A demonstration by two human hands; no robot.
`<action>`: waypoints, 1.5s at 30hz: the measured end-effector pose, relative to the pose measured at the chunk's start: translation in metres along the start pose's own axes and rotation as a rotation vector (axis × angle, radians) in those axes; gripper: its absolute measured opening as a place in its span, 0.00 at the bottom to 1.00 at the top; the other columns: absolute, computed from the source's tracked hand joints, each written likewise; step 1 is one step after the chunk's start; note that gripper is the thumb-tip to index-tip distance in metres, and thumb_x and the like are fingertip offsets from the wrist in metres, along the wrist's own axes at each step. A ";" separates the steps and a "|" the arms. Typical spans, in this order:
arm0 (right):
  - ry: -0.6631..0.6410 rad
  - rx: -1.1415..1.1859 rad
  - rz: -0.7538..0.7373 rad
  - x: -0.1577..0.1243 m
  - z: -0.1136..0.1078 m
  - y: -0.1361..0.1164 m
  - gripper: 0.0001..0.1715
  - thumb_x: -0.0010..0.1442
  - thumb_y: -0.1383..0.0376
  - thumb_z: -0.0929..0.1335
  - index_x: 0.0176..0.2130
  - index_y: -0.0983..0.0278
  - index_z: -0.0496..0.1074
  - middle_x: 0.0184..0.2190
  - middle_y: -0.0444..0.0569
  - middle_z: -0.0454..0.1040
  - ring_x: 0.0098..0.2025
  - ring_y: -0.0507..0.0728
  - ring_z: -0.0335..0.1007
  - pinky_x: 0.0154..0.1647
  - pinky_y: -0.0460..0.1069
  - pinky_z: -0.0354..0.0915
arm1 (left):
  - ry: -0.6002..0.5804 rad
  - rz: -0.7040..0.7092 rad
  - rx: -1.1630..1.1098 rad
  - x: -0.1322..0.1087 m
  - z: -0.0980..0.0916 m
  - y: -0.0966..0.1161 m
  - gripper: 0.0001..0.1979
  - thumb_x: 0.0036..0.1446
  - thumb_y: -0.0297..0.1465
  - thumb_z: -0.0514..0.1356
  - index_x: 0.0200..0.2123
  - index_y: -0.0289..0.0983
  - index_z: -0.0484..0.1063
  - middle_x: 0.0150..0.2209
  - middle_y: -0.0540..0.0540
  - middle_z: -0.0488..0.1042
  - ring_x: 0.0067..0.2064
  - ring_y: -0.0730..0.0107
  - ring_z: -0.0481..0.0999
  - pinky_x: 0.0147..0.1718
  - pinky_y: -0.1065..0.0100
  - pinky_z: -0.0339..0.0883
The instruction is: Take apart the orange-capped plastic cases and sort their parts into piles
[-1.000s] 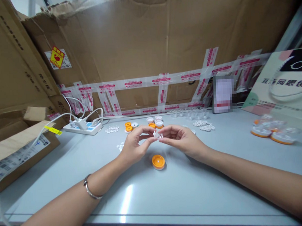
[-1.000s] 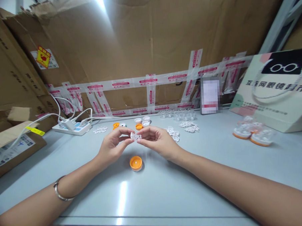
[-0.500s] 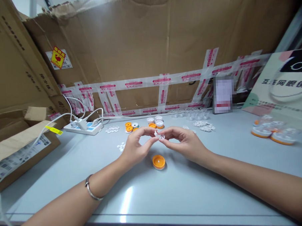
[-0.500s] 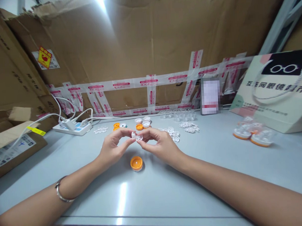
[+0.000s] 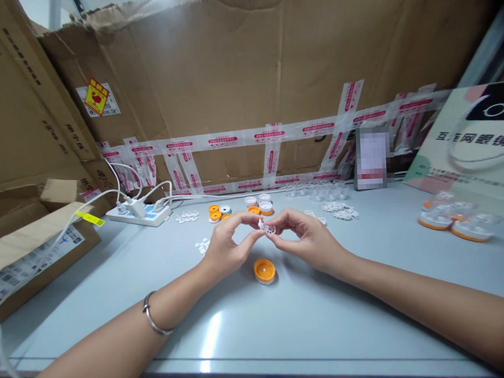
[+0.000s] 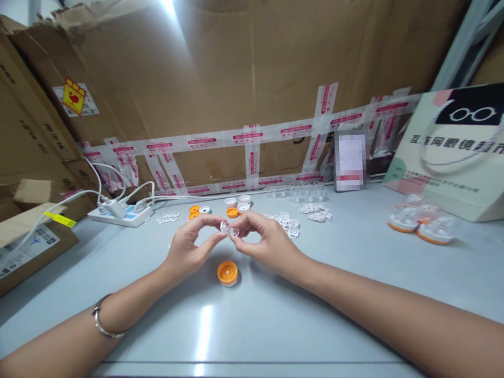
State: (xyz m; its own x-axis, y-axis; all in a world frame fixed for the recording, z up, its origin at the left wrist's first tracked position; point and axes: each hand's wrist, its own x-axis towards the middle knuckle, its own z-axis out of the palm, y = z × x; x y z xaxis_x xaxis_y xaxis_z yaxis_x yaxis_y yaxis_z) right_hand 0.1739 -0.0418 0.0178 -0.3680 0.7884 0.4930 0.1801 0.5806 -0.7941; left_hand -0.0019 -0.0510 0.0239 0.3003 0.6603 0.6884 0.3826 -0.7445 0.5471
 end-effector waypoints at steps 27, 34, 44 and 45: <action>-0.307 -0.414 0.394 0.035 -0.087 0.037 0.11 0.38 0.61 0.72 0.26 0.62 0.72 0.21 0.44 0.73 0.24 0.53 0.68 0.24 0.46 0.63 | 0.031 -0.061 -0.026 0.000 -0.007 -0.014 0.07 0.53 0.28 0.58 0.37 0.36 0.68 0.35 0.46 0.70 0.36 0.71 0.69 0.39 0.67 0.66; -0.176 -0.497 0.381 0.038 -0.087 0.033 0.19 0.36 0.53 0.73 0.25 0.63 0.70 0.20 0.43 0.70 0.24 0.52 0.64 0.23 0.46 0.58 | 0.009 -0.032 0.021 0.000 -0.008 -0.010 0.07 0.53 0.28 0.58 0.37 0.36 0.68 0.34 0.46 0.69 0.36 0.70 0.69 0.38 0.67 0.66; -0.228 0.227 0.267 0.012 -0.009 -0.009 0.15 0.47 0.55 0.70 0.33 0.62 0.69 0.29 0.45 0.74 0.33 0.54 0.70 0.36 0.50 0.66 | -0.059 0.282 0.185 -0.004 -0.002 -0.004 0.07 0.51 0.30 0.61 0.35 0.35 0.71 0.29 0.46 0.70 0.30 0.72 0.70 0.32 0.69 0.67; -0.232 0.251 0.275 0.009 -0.004 -0.011 0.14 0.48 0.57 0.70 0.33 0.61 0.68 0.29 0.45 0.74 0.32 0.54 0.70 0.36 0.50 0.66 | -0.054 0.297 0.187 -0.004 -0.001 -0.004 0.07 0.51 0.30 0.61 0.35 0.34 0.71 0.28 0.46 0.70 0.30 0.71 0.70 0.31 0.69 0.67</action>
State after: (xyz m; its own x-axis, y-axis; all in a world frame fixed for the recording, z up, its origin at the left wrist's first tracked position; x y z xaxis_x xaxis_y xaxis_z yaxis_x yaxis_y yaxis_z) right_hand 0.1725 -0.0401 0.0323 -0.5378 0.8234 0.1810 0.0836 0.2657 -0.9604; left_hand -0.0057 -0.0512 0.0197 0.4660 0.4256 0.7757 0.4239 -0.8769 0.2265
